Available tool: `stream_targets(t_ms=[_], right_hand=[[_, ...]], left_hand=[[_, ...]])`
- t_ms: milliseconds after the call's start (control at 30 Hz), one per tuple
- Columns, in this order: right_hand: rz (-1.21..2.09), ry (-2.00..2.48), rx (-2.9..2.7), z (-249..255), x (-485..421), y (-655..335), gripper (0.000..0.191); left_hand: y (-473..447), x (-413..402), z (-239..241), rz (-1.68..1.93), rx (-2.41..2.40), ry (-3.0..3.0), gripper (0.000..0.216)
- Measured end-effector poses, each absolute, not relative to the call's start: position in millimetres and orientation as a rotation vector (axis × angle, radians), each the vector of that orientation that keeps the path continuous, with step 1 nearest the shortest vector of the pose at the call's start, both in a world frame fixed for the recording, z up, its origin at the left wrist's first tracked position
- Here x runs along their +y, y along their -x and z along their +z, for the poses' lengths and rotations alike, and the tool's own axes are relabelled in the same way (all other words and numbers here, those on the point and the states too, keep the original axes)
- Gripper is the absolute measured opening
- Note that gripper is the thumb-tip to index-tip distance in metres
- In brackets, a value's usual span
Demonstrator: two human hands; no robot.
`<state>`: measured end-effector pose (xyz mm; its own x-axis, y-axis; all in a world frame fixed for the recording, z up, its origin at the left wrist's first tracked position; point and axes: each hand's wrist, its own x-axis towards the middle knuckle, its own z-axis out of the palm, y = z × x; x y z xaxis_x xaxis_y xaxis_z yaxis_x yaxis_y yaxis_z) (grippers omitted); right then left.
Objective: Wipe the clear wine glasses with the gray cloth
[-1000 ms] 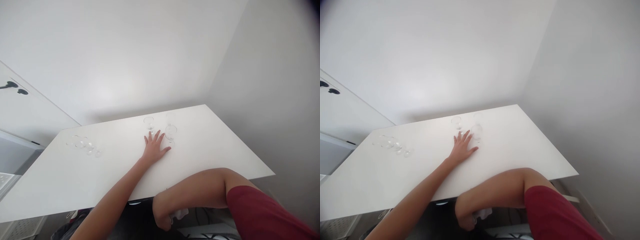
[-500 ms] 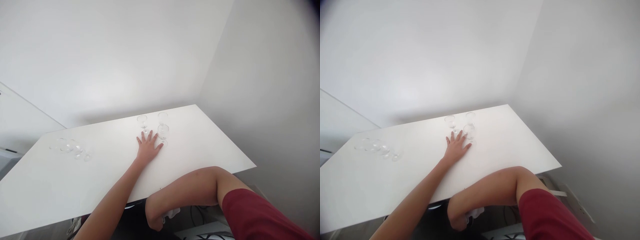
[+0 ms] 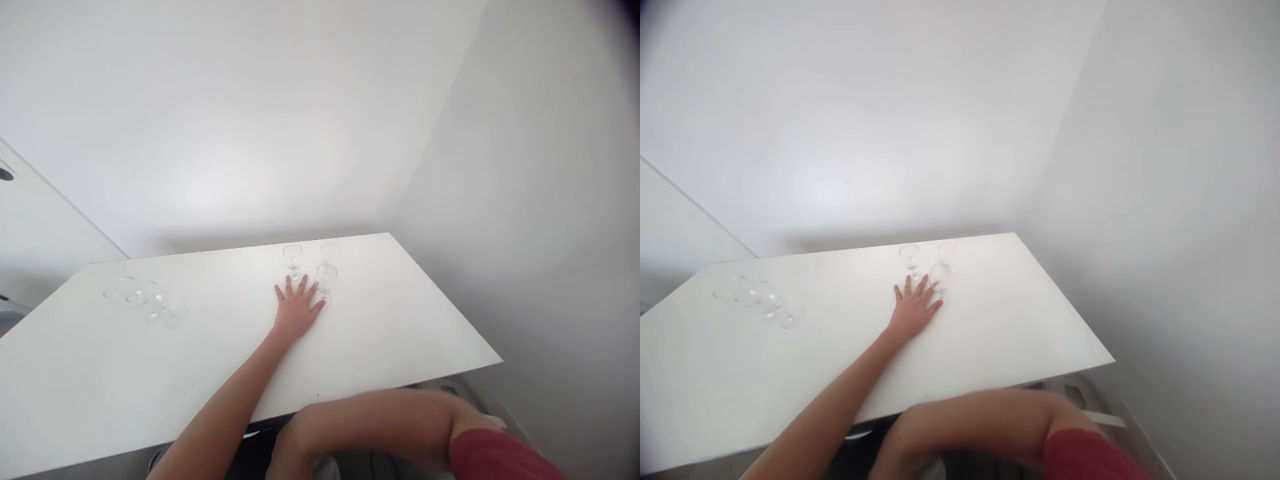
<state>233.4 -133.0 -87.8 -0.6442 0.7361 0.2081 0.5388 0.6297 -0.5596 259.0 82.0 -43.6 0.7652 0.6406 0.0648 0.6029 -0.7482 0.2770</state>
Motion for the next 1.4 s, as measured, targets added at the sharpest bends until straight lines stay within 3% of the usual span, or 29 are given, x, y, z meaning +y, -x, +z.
stream_targets(t_ms=[67,200,267,333,533,967,1400], right_hand=[[0.520,1.128,-2.382,-81.1,-142.1,-243.5,0.025],[0.194,1.441,-2.106,-65.4,-178.4,-306.9,0.007],[-0.250,1.721,-1.631,-60.7,-201.1,-357.6,0.019],[-0.627,1.941,-1.185,-60.3,-218.1,-408.1,0.016],[-0.612,2.119,-1.150,-76.3,-220.0,-477.5,0.012],[-0.734,2.135,-1.234,-84.5,-220.5,-484.5,0.025],[-0.627,2.225,-1.229,-69.3,-216.9,-479.3,0.025]], left_hand=[[-258.7,82.5,-44.4,0.242,0.965,-2.727,0.068],[-258.7,82.8,-46.1,0.253,0.971,-2.726,0.067],[-258.7,82.7,-46.6,0.253,0.970,-2.728,0.067],[-258.4,82.3,-46.6,0.255,0.964,-2.732,0.067],[-257.2,80.9,-46.6,0.243,0.967,-2.751,0.065],[-256.8,78.3,-47.6,0.227,0.984,-2.769,0.064],[-257.1,75.9,-37.1,0.148,0.978,-2.791,0.066]])
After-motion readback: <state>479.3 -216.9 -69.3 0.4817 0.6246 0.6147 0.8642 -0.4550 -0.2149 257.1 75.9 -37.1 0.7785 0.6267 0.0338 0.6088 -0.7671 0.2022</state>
